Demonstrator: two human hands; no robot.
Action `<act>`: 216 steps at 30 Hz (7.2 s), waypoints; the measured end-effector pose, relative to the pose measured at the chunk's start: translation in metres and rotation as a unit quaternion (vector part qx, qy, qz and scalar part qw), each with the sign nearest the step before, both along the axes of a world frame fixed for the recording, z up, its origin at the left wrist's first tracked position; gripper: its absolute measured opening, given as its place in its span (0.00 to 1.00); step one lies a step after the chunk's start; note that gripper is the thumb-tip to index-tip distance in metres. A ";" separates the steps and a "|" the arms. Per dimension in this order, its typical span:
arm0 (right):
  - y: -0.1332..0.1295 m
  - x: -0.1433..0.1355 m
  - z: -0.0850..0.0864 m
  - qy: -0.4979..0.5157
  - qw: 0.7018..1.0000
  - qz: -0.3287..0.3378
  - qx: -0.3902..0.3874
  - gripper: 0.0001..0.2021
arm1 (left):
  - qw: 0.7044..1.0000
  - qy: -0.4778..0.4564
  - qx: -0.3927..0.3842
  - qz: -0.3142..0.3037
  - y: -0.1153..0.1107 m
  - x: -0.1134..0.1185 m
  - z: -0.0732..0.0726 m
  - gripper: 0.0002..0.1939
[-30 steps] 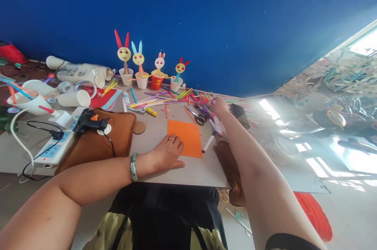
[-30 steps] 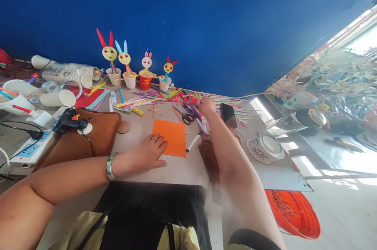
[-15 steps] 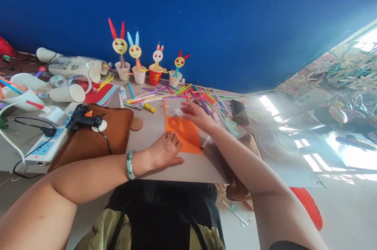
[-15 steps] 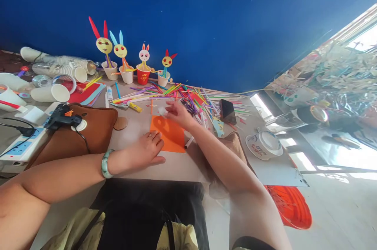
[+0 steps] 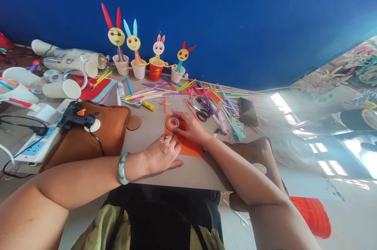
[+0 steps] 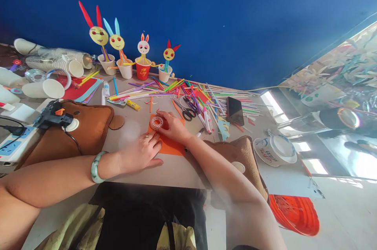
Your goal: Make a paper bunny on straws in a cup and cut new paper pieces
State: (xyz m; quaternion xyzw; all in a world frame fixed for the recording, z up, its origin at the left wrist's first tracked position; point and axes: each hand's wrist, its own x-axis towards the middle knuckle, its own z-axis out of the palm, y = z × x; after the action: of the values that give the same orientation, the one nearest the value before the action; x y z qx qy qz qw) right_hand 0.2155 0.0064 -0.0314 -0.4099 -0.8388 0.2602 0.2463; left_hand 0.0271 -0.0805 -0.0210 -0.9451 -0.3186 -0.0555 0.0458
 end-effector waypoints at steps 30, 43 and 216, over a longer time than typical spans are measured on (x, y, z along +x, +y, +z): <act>-0.008 -0.003 -0.004 0.044 0.996 -0.055 0.047 0.31 | 1.000 -0.007 0.013 0.008 0.001 -0.001 -0.004 0.27; -0.010 -0.005 -0.002 -0.004 0.997 -0.027 0.067 0.27 | 0.999 -0.050 0.006 0.015 0.000 -0.003 -0.009 0.16; -0.022 0.001 0.021 -0.078 0.985 -0.080 -0.132 0.23 | 0.992 0.027 0.057 0.109 -0.017 -0.010 -0.046 0.35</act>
State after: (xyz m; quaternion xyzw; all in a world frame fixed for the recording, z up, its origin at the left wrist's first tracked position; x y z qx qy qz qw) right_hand 0.2161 -0.0154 -0.0101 -0.5238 -0.7781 0.3157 0.1438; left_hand 0.0168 -0.0974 -0.0669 -0.9017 -0.4149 -0.0429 0.1140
